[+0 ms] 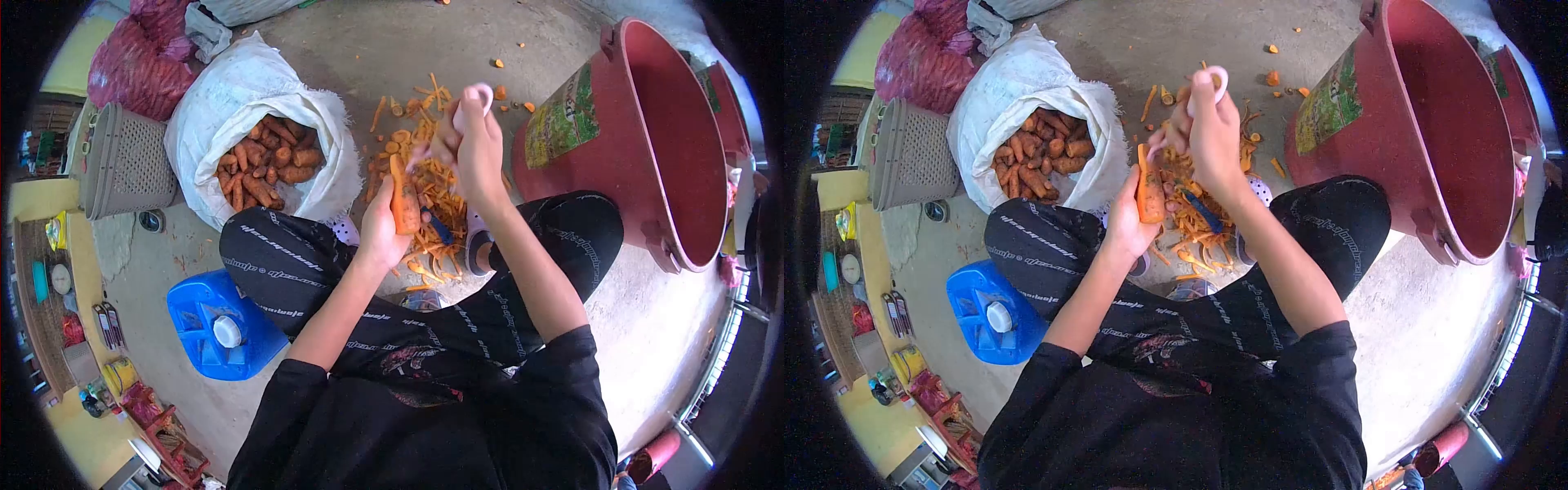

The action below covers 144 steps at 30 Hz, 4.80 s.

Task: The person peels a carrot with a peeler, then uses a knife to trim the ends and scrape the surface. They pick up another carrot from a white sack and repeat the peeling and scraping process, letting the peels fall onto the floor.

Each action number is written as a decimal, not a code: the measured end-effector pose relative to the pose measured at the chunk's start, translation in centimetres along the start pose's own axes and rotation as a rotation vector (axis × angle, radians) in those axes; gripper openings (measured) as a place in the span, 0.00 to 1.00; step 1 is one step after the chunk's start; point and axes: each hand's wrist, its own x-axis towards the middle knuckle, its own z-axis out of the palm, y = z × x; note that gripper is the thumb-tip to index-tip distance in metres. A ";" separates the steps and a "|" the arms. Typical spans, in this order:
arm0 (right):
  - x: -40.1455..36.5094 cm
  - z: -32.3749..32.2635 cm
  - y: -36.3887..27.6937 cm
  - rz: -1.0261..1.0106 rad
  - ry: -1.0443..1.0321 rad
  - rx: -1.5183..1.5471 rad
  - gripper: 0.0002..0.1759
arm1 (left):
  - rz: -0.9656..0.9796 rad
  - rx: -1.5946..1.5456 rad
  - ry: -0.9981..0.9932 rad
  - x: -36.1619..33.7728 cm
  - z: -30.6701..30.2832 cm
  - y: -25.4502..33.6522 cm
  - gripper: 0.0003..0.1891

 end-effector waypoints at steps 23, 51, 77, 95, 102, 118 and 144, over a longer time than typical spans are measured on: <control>-1.9 0.4 2.6 0.232 0.066 0.083 0.22 | 0.056 -0.103 -0.118 0.7 -0.9 -0.2 0.14; 6.7 -4.7 4.2 -0.201 0.087 -0.607 0.18 | -0.074 0.215 -0.099 -2.2 2.0 -0.5 0.17; -2.9 1.2 2.3 0.165 0.040 0.033 0.22 | -0.016 -0.158 -0.108 0.2 0.1 1.0 0.14; -1.0 0.3 2.8 0.320 0.078 0.106 0.21 | 0.109 0.005 -0.024 0.5 -0.6 -0.3 0.10; 1.4 -1.8 2.8 0.172 0.123 0.055 0.21 | 0.052 0.233 -0.076 -1.9 1.5 -0.3 0.14; 4.9 -2.2 1.7 -0.301 0.060 -0.347 0.20 | -0.021 0.185 -0.042 -1.1 0.8 -0.1 0.12; -2.0 0.6 3.1 0.196 0.139 0.210 0.22 | 0.042 -0.111 -0.122 -0.4 0.9 0.6 0.12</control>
